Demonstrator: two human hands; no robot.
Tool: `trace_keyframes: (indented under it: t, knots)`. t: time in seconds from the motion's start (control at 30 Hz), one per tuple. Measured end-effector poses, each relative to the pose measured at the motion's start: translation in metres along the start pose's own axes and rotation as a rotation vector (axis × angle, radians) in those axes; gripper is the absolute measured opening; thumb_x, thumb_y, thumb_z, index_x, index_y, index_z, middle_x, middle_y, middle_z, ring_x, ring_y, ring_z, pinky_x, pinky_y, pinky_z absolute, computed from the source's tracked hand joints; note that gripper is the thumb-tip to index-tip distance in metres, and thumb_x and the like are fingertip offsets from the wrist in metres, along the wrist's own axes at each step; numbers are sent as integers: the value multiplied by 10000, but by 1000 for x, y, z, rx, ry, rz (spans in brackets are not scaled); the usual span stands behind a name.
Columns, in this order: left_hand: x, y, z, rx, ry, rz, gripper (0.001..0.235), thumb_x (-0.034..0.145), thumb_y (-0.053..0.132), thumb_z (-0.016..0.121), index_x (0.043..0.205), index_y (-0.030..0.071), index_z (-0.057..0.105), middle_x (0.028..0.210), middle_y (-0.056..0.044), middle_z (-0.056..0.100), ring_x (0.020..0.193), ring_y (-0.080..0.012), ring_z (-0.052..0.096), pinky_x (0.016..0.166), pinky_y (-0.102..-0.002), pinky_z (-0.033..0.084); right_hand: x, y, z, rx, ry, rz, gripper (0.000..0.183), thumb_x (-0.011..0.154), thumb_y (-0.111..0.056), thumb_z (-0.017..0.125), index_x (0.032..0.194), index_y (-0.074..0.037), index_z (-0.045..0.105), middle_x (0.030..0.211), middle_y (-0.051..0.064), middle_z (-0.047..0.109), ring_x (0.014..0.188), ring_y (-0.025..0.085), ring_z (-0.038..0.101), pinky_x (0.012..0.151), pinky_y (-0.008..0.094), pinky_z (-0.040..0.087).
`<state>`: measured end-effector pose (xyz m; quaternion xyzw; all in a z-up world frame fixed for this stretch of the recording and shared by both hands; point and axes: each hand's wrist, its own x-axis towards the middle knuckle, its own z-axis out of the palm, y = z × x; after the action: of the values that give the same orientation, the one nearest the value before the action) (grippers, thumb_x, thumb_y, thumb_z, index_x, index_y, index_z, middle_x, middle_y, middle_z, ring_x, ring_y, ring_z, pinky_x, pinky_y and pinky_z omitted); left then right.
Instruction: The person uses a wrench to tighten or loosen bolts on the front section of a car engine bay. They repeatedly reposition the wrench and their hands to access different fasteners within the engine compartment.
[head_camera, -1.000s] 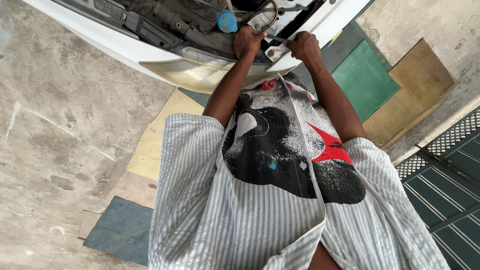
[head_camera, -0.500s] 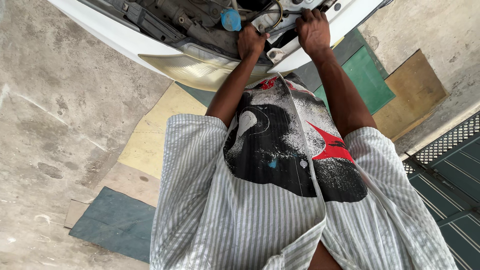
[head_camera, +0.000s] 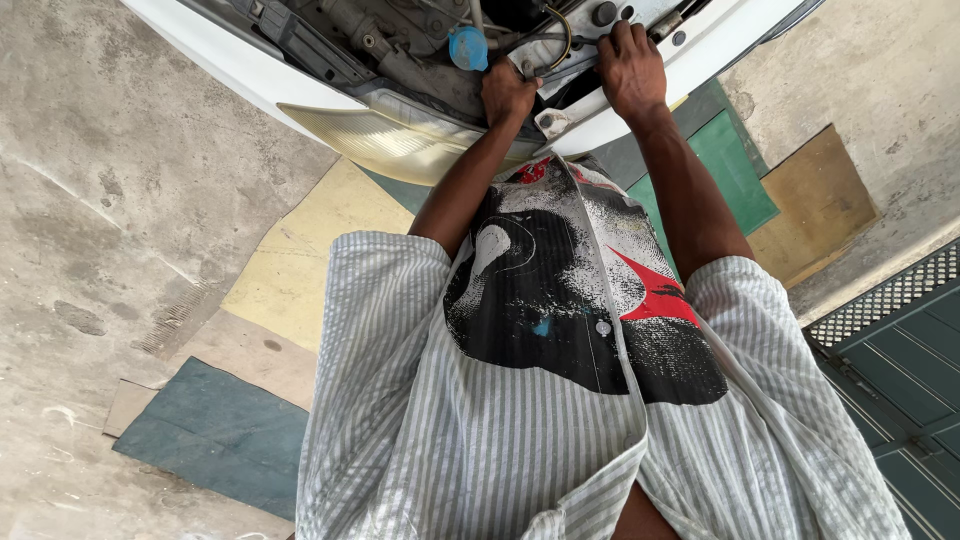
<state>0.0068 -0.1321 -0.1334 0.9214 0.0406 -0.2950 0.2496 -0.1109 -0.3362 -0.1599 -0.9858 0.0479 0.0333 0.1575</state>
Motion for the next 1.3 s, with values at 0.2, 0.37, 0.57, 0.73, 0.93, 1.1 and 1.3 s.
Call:
trace_keyframes:
  t: [0.2,0.37,0.57,0.73,0.93,1.1,1.3]
  knots:
    - [-1,3,4,-34,6,15,405,718,209,905,1010,29,690,986,-187,774,902,-339,773,789,-456,614,9,9,-34,-135,23,-129,421,1001,-276,752,1330,-48,620,1474,203,506,1419,374,445,1128,487,439]
    - [2,3,1,-10,-8,2,413,712,219,926,972,9,683,968,-186,769,903,-342,767,788,-462,606,24,21,-50,-161,-16,-277,555,936,-275,749,1419,-54,588,1601,198,468,1477,349,434,1133,461,438]
    - [11,-11,6,-104,-22,60,367,709,167,913,955,19,685,904,-157,781,860,-300,780,765,-452,605,53,29,-65,-290,159,-598,248,1068,-241,738,1235,-59,713,1361,119,683,1399,237,490,1262,369,409]
    - [27,-29,20,-145,-49,89,350,705,164,927,902,11,682,850,-141,787,795,-267,785,716,-428,606,62,19,-84,-418,-22,-665,119,980,-169,771,1073,-96,762,1137,22,725,1209,187,633,1111,326,522]
    - [44,-48,32,-334,-214,68,211,814,110,843,922,-3,703,802,-144,782,655,-196,784,569,-370,638,40,-13,-80,36,-281,-238,285,894,-340,794,995,-73,782,985,137,737,834,293,702,722,430,580]
    - [42,-49,37,-372,-226,44,208,821,109,846,905,-11,698,791,-133,779,646,-157,777,539,-331,637,-11,-38,-49,694,-451,315,231,982,-249,702,999,-29,769,711,122,725,586,221,677,594,410,550]
    - [33,-42,36,-304,-165,36,235,812,153,850,874,8,675,759,-120,783,604,-157,770,505,-323,604,-46,-66,1,1052,-444,651,385,1071,-267,591,875,47,698,668,99,700,539,165,674,490,356,537]
